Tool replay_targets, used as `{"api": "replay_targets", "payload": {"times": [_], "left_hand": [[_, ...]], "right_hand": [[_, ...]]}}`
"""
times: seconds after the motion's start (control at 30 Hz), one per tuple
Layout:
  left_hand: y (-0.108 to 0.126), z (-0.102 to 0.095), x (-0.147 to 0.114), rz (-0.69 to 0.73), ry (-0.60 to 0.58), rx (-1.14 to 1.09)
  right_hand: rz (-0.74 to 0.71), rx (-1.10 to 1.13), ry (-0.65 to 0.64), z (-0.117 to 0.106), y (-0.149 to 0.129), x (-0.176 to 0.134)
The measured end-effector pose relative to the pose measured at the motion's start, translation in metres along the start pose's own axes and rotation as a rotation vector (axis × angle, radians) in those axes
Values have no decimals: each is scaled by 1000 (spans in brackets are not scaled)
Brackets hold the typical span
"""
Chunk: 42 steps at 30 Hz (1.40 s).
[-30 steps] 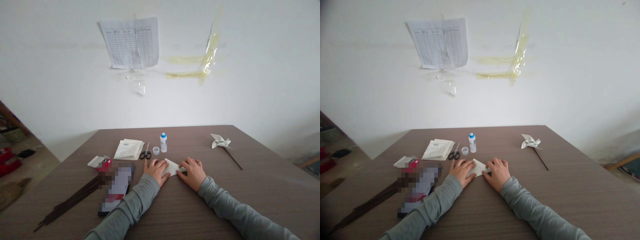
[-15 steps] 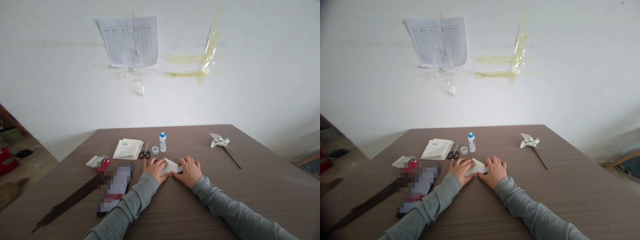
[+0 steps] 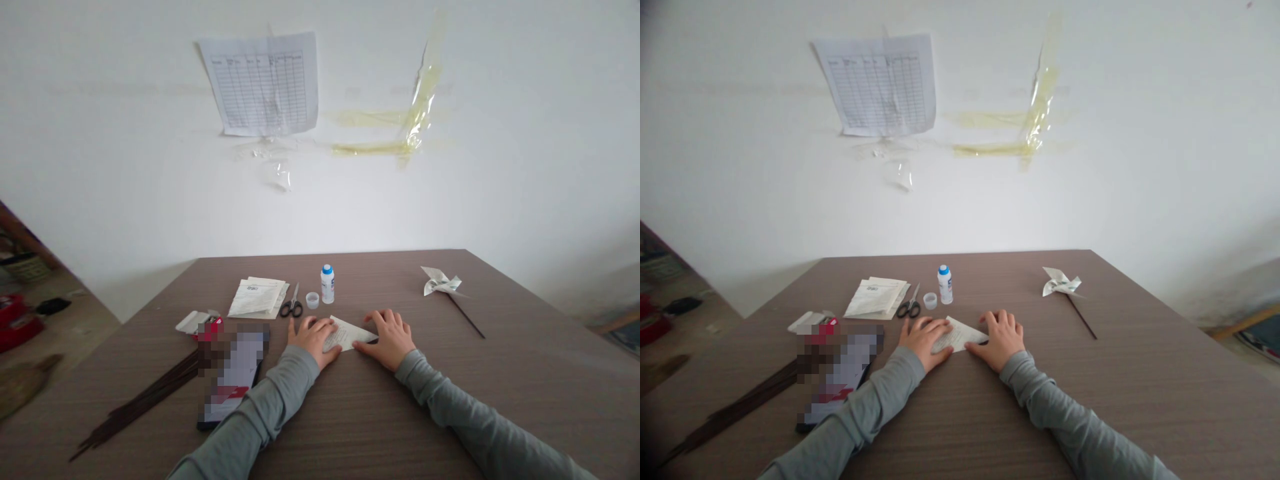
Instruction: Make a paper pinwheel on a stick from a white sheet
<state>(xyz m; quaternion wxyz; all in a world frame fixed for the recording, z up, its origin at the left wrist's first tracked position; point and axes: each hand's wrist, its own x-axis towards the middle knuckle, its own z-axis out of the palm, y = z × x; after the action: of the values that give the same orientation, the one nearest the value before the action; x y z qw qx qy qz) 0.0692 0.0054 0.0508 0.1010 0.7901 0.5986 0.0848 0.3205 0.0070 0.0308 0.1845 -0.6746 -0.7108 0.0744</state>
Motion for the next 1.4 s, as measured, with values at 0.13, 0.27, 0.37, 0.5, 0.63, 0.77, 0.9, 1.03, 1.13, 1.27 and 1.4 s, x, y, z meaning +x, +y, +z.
{"api": "replay_targets", "payload": {"times": [0.13,0.27,0.37,0.5,0.63,0.77,0.9,1.03,1.13,1.27,1.4], "left_hand": [[0,1,2,-29,-33,14],[0,2,2,-22,-16,2],[0,1,2,-28,-19,1],[1,-1,2,-33,-30,8],[2,-3,1,-36,-44,6],[3,-4,1,-43,-57,9],[2,-2,1,-38,-49,9],[1,0,2,-33,-40,11],[0,1,2,-37,-42,17],[0,3,3,-32,-42,23],[0,4,3,-29,-23,17]], "right_hand": [[51,35,-122,-21,1,-1],[67,36,-124,-27,7,0],[49,50,-164,-28,13,2],[60,64,-179,-27,21,8],[83,93,-195,-20,32,13],[82,118,-170,-10,40,15],[84,118,-146,-8,45,16],[70,120,-167,-12,46,20],[67,101,-136,-15,43,18],[71,47,-135,-18,33,10],[78,19,-200,-24,29,10]]}}
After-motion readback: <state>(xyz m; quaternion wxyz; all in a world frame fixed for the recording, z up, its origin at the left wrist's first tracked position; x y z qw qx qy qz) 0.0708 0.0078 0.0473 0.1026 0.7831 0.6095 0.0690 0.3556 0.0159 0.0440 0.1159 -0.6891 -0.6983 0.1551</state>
